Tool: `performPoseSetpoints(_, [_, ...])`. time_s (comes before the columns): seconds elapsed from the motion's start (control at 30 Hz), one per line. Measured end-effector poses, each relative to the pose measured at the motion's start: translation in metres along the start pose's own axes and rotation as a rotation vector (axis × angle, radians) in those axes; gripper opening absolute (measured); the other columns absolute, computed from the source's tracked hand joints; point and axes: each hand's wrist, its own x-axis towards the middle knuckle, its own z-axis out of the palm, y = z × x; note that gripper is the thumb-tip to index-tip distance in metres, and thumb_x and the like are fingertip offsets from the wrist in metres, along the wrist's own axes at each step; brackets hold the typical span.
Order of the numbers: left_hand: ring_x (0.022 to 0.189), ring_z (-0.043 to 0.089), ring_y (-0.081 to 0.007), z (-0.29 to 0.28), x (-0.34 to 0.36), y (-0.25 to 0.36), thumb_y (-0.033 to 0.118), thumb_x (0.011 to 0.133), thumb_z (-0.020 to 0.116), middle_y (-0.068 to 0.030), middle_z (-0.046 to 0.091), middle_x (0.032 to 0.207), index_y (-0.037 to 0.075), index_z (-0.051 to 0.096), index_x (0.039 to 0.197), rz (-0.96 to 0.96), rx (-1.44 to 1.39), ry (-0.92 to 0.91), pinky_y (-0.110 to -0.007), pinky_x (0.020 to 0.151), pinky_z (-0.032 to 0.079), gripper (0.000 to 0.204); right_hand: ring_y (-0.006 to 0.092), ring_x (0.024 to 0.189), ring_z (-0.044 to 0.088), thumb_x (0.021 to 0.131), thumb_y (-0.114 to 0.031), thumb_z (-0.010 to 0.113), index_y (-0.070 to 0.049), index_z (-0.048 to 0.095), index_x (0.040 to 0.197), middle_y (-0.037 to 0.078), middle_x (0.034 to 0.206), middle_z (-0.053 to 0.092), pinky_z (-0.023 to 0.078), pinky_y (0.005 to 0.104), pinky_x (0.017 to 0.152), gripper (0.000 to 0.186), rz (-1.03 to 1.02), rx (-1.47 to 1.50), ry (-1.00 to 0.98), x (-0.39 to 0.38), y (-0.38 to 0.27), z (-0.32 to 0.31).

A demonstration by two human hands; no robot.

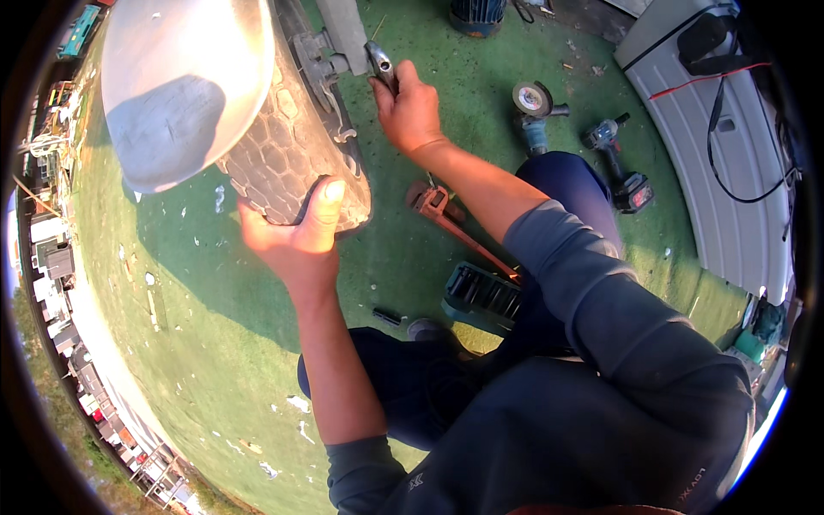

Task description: The person is repairing a vehicle wheel by using a cordless impact wrench and a wrench to tighten bolts on the wheel hub. The person sits on the floor and alternates between tools to secure the wheel.

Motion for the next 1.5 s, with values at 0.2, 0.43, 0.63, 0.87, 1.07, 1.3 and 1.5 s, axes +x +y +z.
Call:
performPoseSetpoints(0.2, [0.107,0.063,-0.0209,0.006,0.0,-0.002,0.016,0.076,0.089,-0.012,0.063,0.122,-0.004,0.051,0.137,0.02,-0.058,0.02,-0.034,0.095,0.051,0.075,0.0486,0.071,0.064,0.091,-0.021,0.074,-0.002,0.051,0.091,0.026,0.074,0.065,0.052,0.0509,0.062,0.029,0.075,0.002,0.022,-0.002,-0.008,0.0])
performPoseSetpoints(0.43, [0.105,0.063,-0.0202,-0.002,0.002,-0.002,0.017,0.076,0.088,-0.0113,0.064,0.12,-0.004,0.052,0.135,0.03,-0.057,0.03,-0.034,0.094,0.051,0.072,0.0423,0.065,0.067,0.094,-0.016,0.069,-0.001,0.053,0.097,0.023,0.071,0.065,0.052,0.0448,0.059,0.023,0.069,0.015,0.05,-0.011,-0.013,0.002])
performPoseSetpoints(0.63, [0.106,0.062,-0.0202,0.004,0.001,0.003,0.017,0.077,0.088,-0.0115,0.063,0.121,-0.005,0.052,0.134,0.003,-0.087,0.01,-0.034,0.095,0.05,0.071,0.0483,0.07,0.064,0.095,-0.015,0.067,-0.001,0.05,0.092,0.026,0.073,0.064,0.05,0.0509,0.059,0.023,0.017,-0.053,0.037,-0.011,-0.007,0.005])
performPoseSetpoints(0.87, [0.107,0.061,-0.0202,0.005,0.001,0.004,0.018,0.079,0.086,-0.0116,0.063,0.123,-0.006,0.053,0.133,0.01,-0.07,0.02,-0.034,0.097,0.048,0.067,0.0493,0.071,0.063,0.094,-0.017,0.07,-0.001,0.049,0.087,0.027,0.073,0.063,0.05,0.0491,0.058,0.027,0.016,-0.101,-0.002,-0.003,-0.018,-0.006])
performPoseSetpoints(1.07, [0.102,0.063,-0.0185,0.012,0.002,0.001,0.016,0.075,0.089,-0.0098,0.065,0.117,-0.004,0.055,0.128,0.002,-0.081,-0.018,-0.033,0.092,0.051,0.067,0.0478,0.069,0.063,0.092,-0.019,0.073,-0.001,0.051,0.087,0.026,0.073,0.064,0.051,0.0462,0.059,0.029,0.038,-0.01,0.069,0.0,-0.004,0.005])
performPoseSetpoints(1.3, [0.105,0.061,-0.0199,0.012,-0.001,0.002,0.021,0.078,0.086,-0.0115,0.063,0.121,-0.006,0.053,0.133,0.008,-0.028,-0.003,-0.035,0.096,0.048,0.069,0.0508,0.071,0.063,0.093,-0.021,0.071,-0.002,0.048,0.088,0.028,0.073,0.063,0.049,0.0555,0.06,0.031,0.057,-0.012,-0.013,0.004,-0.01,-0.003])
performPoseSetpoints(1.5, [0.108,0.062,-0.0209,0.002,0.002,-0.008,0.021,0.073,0.091,-0.0131,0.062,0.124,-0.006,0.049,0.136,0.023,-0.021,0.006,-0.035,0.096,0.051,0.08,0.0478,0.071,0.063,0.092,-0.022,0.074,0.0,0.051,0.086,0.027,0.077,0.064,0.05,0.0468,0.061,0.032,0.098,-0.022,0.003,0.002,-0.012,-0.004])
